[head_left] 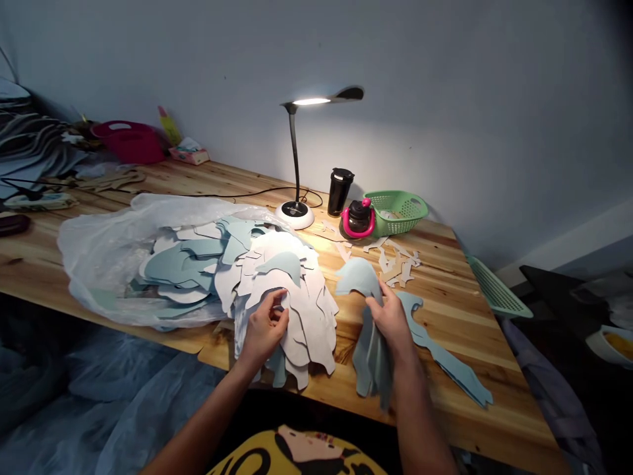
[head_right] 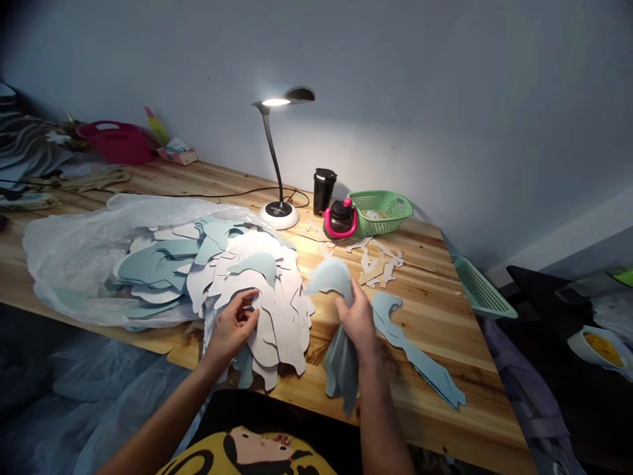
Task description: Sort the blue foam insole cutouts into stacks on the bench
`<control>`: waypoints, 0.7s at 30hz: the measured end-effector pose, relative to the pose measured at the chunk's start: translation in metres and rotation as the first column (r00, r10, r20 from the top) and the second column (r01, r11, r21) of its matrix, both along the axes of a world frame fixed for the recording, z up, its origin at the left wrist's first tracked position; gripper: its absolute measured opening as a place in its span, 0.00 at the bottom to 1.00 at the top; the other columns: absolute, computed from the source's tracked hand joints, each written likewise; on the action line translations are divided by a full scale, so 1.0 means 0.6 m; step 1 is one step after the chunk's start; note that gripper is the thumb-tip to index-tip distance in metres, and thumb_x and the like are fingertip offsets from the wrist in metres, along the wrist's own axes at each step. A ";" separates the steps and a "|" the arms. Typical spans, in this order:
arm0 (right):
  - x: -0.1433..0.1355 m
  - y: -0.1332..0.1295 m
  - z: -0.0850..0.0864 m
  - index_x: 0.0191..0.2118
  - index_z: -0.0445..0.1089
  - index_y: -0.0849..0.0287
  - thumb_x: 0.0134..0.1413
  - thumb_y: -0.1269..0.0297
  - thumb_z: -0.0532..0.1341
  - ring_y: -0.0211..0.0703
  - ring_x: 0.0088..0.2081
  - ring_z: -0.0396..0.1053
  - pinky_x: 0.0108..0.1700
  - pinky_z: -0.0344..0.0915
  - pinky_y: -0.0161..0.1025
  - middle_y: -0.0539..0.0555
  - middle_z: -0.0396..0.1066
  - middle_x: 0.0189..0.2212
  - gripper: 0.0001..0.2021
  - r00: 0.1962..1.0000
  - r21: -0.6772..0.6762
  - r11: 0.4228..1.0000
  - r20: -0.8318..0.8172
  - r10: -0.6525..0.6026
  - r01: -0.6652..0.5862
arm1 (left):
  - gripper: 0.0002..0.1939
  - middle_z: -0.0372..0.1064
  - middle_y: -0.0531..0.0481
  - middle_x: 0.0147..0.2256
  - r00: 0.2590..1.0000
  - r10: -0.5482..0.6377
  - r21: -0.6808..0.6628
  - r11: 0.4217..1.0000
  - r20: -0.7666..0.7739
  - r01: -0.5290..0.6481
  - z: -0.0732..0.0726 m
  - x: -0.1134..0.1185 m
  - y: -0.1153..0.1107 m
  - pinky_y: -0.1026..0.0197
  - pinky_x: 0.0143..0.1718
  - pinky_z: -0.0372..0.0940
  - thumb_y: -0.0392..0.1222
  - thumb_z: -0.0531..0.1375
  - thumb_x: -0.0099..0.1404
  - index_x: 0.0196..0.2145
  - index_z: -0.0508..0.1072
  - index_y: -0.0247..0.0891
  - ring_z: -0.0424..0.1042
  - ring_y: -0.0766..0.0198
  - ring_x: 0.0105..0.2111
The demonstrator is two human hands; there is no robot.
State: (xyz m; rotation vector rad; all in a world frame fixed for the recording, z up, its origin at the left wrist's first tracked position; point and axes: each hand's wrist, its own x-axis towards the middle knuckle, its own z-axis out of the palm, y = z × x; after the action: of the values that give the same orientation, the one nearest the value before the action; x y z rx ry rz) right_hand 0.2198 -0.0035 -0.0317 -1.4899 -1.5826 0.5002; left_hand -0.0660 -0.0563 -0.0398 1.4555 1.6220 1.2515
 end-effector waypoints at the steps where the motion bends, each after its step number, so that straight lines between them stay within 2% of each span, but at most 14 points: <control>1: 0.016 -0.010 -0.001 0.61 0.67 0.63 0.55 0.56 0.60 0.61 0.53 0.72 0.55 0.69 0.55 0.66 0.73 0.50 0.29 0.994 -0.009 0.997 0.083 -0.077 0.078 | 0.24 0.75 0.46 0.38 0.999 0.013 -0.015 1.000 0.035 -0.013 0.001 0.002 -0.001 0.67 0.24 0.67 0.47 0.60 0.63 0.55 0.69 0.36 0.72 0.67 0.25; 3: 0.019 -0.031 -0.001 0.66 0.62 0.66 0.54 0.52 0.63 0.65 0.58 0.67 0.58 0.66 0.59 0.71 0.68 0.56 0.37 0.948 -0.046 0.969 0.223 -0.228 0.244 | 0.25 0.75 0.42 0.42 0.996 0.031 -0.043 0.999 0.078 -0.028 0.002 0.004 -0.001 0.66 0.25 0.68 0.47 0.61 0.61 0.54 0.66 0.37 0.74 0.65 0.27; 4: 0.007 -0.041 0.000 0.68 0.59 0.67 0.55 0.51 0.63 0.66 0.60 0.65 0.59 0.65 0.60 0.72 0.64 0.58 0.39 0.930 -0.044 0.962 0.272 -0.249 0.270 | 0.25 0.75 0.41 0.43 0.996 0.034 -0.049 0.998 0.087 -0.030 0.002 0.005 -0.001 0.66 0.26 0.68 0.47 0.61 0.61 0.54 0.65 0.37 0.75 0.64 0.30; 5: -0.014 -0.050 0.001 0.69 0.57 0.67 0.56 0.51 0.63 0.66 0.61 0.64 0.60 0.64 0.59 0.72 0.62 0.60 0.39 0.929 -0.039 0.969 0.296 -0.222 0.244 | 0.25 0.75 0.39 0.45 0.995 0.034 -0.050 0.998 0.091 -0.029 0.002 0.005 0.000 0.66 0.26 0.69 0.46 0.61 0.60 0.54 0.65 0.38 0.77 0.61 0.33; 7: -0.071 -0.065 0.004 0.69 0.58 0.64 0.60 0.52 0.61 0.61 0.61 0.64 0.61 0.65 0.56 0.69 0.64 0.60 0.35 0.959 -0.041 0.999 0.282 -0.022 0.036 | 0.25 0.74 0.37 0.46 0.994 0.028 -0.047 0.999 0.103 -0.023 0.001 0.004 0.001 0.67 0.27 0.68 0.45 0.60 0.60 0.53 0.64 0.38 0.78 0.57 0.40; 9: -0.133 -0.076 0.007 0.68 0.60 0.60 0.61 0.54 0.62 0.58 0.58 0.67 0.61 0.66 0.55 0.65 0.68 0.56 0.33 0.942 -0.051 0.972 0.239 0.234 -0.229 | 0.25 0.74 0.37 0.47 0.991 0.007 -0.053 0.999 0.134 0.000 -0.001 0.003 0.001 0.66 0.28 0.68 0.44 0.61 0.58 0.53 0.63 0.39 0.78 0.58 0.39; 10: -0.162 -0.079 0.007 0.68 0.59 0.60 0.60 0.55 0.63 0.58 0.56 0.68 0.59 0.68 0.55 0.65 0.70 0.54 0.34 0.917 -0.057 0.946 0.232 0.323 -0.319 | 0.26 0.74 0.38 0.47 0.987 -0.009 -0.059 0.998 0.159 0.019 -0.001 0.002 0.001 0.65 0.28 0.69 0.45 0.62 0.58 0.53 0.63 0.39 0.77 0.60 0.36; 12: -0.206 -0.083 0.007 0.70 0.57 0.63 0.58 0.59 0.64 0.58 0.52 0.70 0.55 0.70 0.55 0.66 0.72 0.50 0.36 0.884 -0.074 0.917 0.246 0.398 -0.392 | 0.26 0.73 0.40 0.47 0.978 -0.031 -0.056 0.997 0.208 0.044 -0.003 0.002 -0.001 0.62 0.31 0.70 0.46 0.63 0.57 0.51 0.62 0.39 0.75 0.64 0.30; 14: -0.231 -0.083 0.008 0.71 0.54 0.67 0.57 0.64 0.61 0.58 0.49 0.72 0.53 0.72 0.54 0.67 0.73 0.48 0.37 0.889 -0.083 0.924 0.255 0.381 -0.373 | 0.24 0.72 0.42 0.47 0.977 -0.018 -0.029 0.999 0.212 0.025 -0.005 0.002 -0.004 0.61 0.34 0.71 0.47 0.64 0.58 0.50 0.63 0.40 0.75 0.64 0.31; 17: -0.238 -0.074 0.013 0.71 0.54 0.69 0.56 0.66 0.59 0.57 0.50 0.72 0.54 0.71 0.51 0.67 0.73 0.50 0.37 0.922 -0.070 0.934 0.152 0.356 -0.349 | 0.20 0.72 0.46 0.42 0.982 0.034 0.030 0.999 0.188 -0.041 -0.006 0.003 -0.006 0.60 0.39 0.71 0.47 0.65 0.57 0.45 0.66 0.40 0.76 0.61 0.36; 21: -0.227 -0.059 0.020 0.67 0.61 0.64 0.54 0.55 0.66 0.54 0.50 0.73 0.54 0.71 0.47 0.63 0.74 0.51 0.38 0.922 -0.111 0.925 -0.183 0.340 -0.363 | 0.23 0.72 0.52 0.30 0.935 -0.009 -0.063 0.997 0.354 0.033 0.007 0.012 0.000 0.61 0.35 0.70 0.46 0.68 0.51 0.41 0.64 0.40 0.75 0.60 0.32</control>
State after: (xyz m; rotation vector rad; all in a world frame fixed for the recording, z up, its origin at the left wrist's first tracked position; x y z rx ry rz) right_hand 0.0837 -0.0390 -0.0198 -1.2312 -1.7217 0.9347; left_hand -0.0588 -0.0563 -0.0356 1.1249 1.3872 1.3440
